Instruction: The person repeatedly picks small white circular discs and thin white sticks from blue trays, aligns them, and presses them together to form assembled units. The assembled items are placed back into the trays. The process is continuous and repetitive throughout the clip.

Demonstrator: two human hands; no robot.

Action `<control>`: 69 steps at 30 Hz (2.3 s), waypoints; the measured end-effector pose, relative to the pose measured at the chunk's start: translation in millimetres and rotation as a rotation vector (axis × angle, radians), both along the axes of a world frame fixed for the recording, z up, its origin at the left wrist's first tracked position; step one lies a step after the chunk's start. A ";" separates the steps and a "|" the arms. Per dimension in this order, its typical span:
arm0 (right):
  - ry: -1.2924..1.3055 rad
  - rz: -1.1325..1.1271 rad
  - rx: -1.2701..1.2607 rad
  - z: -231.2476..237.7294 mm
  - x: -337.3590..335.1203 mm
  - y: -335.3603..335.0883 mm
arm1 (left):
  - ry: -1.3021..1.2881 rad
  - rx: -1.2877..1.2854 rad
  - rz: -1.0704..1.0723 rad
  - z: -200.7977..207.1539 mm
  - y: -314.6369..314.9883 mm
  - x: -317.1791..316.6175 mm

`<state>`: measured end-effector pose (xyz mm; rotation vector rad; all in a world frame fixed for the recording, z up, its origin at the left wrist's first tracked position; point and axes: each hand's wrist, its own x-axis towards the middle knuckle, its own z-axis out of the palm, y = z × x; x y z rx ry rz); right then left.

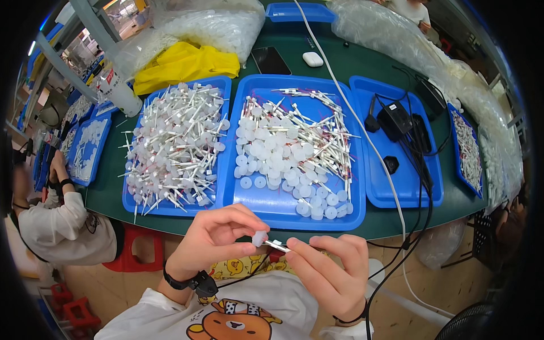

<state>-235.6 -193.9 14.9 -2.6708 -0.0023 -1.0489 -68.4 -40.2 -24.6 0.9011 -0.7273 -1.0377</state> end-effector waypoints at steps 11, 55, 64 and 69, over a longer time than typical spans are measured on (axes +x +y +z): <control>0.043 0.051 0.117 -7.1 3.3 1.3 | -0.228 0.091 0.114 14.5 -1.6 -6.9; 0.341 -0.199 0.774 -23.4 2.5 20.0 | -1.584 0.560 1.102 25.9 26.2 65.1; 0.283 -0.437 0.484 -27.3 -5.2 -8.7 | -1.377 0.479 0.594 -19.9 -38.9 8.6; 0.291 -0.502 0.350 -31.8 -3.2 -26.9 | -1.496 0.606 0.585 -32.2 -55.9 3.0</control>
